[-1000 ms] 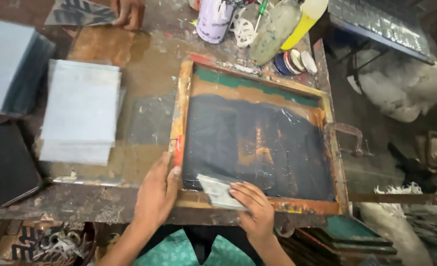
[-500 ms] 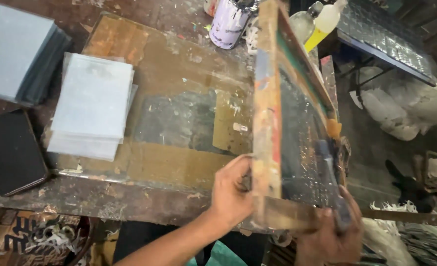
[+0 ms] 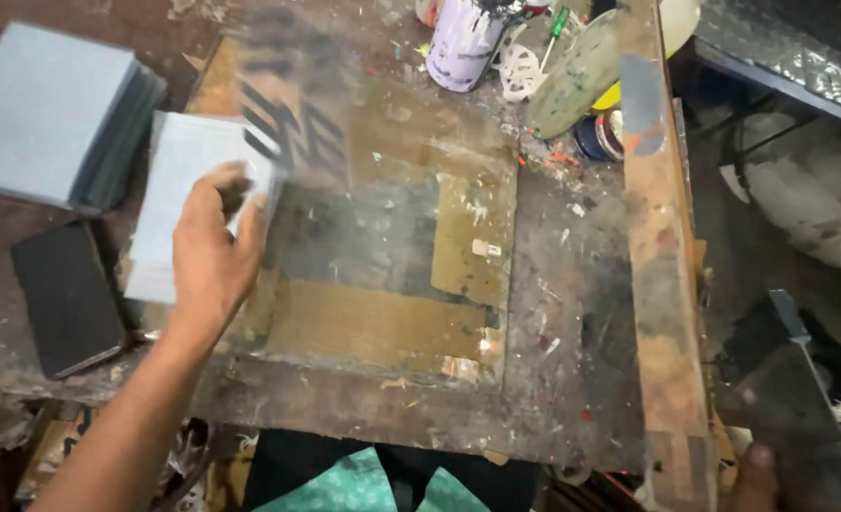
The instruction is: The person performs screen printing by repeatedly pulling a squeegee across a wooden frame to transfer ink onto sheets of paper. They lift the frame to reveal the printed design, place a new sheet, and repeat the process. Towards the end, they dip the squeegee into a container of black ink to reload it.
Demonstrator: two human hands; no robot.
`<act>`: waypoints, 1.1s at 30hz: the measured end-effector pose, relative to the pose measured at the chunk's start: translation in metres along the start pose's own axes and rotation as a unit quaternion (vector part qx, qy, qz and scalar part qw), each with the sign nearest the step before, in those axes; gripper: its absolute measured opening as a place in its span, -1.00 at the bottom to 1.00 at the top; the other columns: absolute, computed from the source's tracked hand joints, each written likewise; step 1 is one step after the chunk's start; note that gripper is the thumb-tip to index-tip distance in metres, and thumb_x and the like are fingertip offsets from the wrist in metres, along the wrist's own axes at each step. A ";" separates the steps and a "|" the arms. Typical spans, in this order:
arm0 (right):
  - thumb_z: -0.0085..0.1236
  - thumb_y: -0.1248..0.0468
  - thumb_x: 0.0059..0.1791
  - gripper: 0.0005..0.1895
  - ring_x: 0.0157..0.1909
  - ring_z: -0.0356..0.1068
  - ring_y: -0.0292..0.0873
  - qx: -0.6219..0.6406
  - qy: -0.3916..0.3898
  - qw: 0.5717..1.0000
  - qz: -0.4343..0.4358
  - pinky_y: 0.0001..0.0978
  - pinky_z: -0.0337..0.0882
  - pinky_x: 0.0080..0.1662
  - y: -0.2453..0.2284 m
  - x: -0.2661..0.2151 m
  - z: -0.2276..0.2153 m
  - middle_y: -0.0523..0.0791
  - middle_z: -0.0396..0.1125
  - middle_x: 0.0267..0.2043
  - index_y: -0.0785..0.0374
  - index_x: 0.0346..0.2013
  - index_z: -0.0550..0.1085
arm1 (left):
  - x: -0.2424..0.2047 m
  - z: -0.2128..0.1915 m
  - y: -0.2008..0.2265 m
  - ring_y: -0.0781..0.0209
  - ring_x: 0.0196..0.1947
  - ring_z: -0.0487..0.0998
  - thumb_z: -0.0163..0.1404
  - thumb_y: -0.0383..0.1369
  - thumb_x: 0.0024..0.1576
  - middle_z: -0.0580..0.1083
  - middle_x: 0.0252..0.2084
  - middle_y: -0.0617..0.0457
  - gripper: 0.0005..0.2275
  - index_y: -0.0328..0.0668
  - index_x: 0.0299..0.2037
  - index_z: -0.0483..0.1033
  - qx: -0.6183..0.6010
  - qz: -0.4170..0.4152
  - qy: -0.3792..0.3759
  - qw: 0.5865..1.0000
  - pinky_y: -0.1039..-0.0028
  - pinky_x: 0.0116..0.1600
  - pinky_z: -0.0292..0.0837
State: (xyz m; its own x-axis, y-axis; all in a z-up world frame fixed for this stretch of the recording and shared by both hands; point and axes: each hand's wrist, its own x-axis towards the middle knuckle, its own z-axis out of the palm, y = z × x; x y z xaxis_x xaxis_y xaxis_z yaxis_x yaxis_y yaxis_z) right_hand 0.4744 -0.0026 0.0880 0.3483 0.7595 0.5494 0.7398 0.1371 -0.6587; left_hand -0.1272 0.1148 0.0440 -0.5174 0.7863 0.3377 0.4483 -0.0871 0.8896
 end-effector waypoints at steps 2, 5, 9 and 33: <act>-0.03 0.49 0.08 -0.61 0.13 0.42 0.13 -0.027 -0.001 1.000 0.000 -0.06 0.43 0.09 0.010 0.007 0.017 0.16 0.37 0.15 0.45 0.23 0.38 | -0.011 -0.009 -0.002 -0.11 0.00 0.54 0.07 -0.25 0.18 0.53 -0.01 -0.27 -0.59 -0.50 0.07 0.44 0.182 0.136 0.005 0.974 0.24 0.14 0.40; -0.04 0.49 0.09 -0.57 0.13 0.40 0.16 -0.073 0.000 0.997 0.000 -0.04 0.41 0.08 0.004 0.007 0.029 0.19 0.35 0.17 0.47 0.28 0.36 | -0.049 -0.011 -0.021 -0.14 0.20 0.45 0.06 -0.16 0.05 0.49 0.17 -0.32 -0.43 -0.52 0.17 0.41 0.434 0.261 -0.010 0.862 0.14 0.29 0.20; -0.08 0.43 0.17 -0.59 0.11 0.45 0.02 0.039 0.010 0.995 0.090 -0.16 0.47 0.07 -0.053 -0.004 0.040 0.08 0.39 0.21 0.39 0.33 0.38 | -0.076 -0.019 -0.024 -0.02 0.28 0.45 -0.02 -0.54 0.06 0.50 0.21 -0.18 -0.61 -0.31 0.15 0.47 0.434 0.181 -0.111 0.876 0.08 0.42 0.15; 0.09 0.55 0.01 -0.72 -0.06 0.42 -0.13 0.087 0.012 0.993 -0.081 -0.31 0.37 0.02 0.107 0.045 -0.001 0.05 0.47 -0.03 0.49 0.01 0.53 | -0.178 0.139 0.046 -0.11 0.51 -0.07 -0.06 0.11 0.08 0.02 0.49 -0.27 -0.19 -0.46 0.36 0.13 0.210 0.281 -0.476 0.807 -0.14 0.47 -0.36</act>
State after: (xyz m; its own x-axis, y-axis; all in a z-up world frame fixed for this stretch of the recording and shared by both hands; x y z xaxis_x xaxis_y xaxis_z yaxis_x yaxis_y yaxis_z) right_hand 0.5695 0.0461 0.0430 0.2482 0.7028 0.6667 0.6772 0.3663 -0.6382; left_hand 0.0872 0.0558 -0.0177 0.5579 0.8256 0.0847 0.7278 -0.5357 0.4283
